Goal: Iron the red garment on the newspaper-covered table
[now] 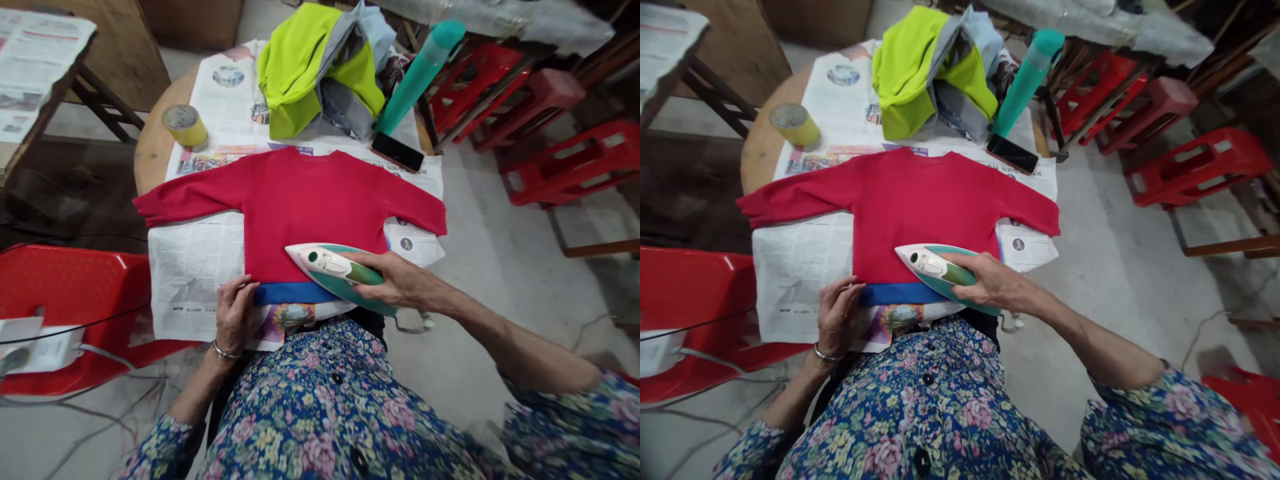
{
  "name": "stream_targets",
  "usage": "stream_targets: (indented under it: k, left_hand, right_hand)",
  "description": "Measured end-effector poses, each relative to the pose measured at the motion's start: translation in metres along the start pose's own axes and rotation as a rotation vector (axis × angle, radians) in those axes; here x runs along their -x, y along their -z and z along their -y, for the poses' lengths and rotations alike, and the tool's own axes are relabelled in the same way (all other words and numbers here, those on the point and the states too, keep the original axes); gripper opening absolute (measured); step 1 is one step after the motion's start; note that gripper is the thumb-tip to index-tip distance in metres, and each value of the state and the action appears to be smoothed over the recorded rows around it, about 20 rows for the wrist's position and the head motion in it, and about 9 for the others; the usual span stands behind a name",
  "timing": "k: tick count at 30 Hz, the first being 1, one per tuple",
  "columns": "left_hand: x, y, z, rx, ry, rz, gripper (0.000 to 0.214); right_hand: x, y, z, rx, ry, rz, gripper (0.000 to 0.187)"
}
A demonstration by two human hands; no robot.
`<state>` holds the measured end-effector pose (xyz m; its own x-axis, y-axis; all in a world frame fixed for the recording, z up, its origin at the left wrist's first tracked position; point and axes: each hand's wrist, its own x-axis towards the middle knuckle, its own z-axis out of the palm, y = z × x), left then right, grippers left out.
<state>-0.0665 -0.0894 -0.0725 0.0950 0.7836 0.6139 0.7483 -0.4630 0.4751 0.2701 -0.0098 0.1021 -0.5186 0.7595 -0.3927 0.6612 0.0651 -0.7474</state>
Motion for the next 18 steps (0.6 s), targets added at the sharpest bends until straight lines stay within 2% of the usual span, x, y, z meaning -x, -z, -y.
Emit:
stream_targets:
  k: [4, 7, 10, 13, 15, 18]
  left_hand:
    - [-0.001, 0.000, 0.000, 0.040, 0.163, -0.004, 0.028]
    - [0.002, -0.004, 0.000, 0.077, 0.232, -0.017, 0.026]
    - [0.008, -0.008, 0.000, 0.112, 0.317, -0.123, 0.026]
    - [0.013, -0.009, -0.001, 0.092, 0.419, -0.203, 0.025]
    - [0.013, -0.007, -0.003, 0.054, 0.410, -0.186, 0.023]
    - [0.009, -0.006, -0.005, 0.031, 0.293, -0.106, 0.020]
  right_hand:
    - [-0.033, -0.026, 0.030, -0.125, 0.033, 0.043, 0.065]
    - [-0.052, -0.049, 0.046, -0.266, 0.117, 0.086, 0.057]
    - [-0.067, -0.069, 0.055, -0.339, 0.187, 0.108, 0.050]
    - [-0.079, -0.083, 0.057, -0.315, 0.238, 0.088, 0.050]
    - [-0.083, -0.087, 0.056, -0.301, 0.265, 0.070, 0.049]
    - [-0.080, -0.085, 0.053, -0.291, 0.242, 0.036, 0.046]
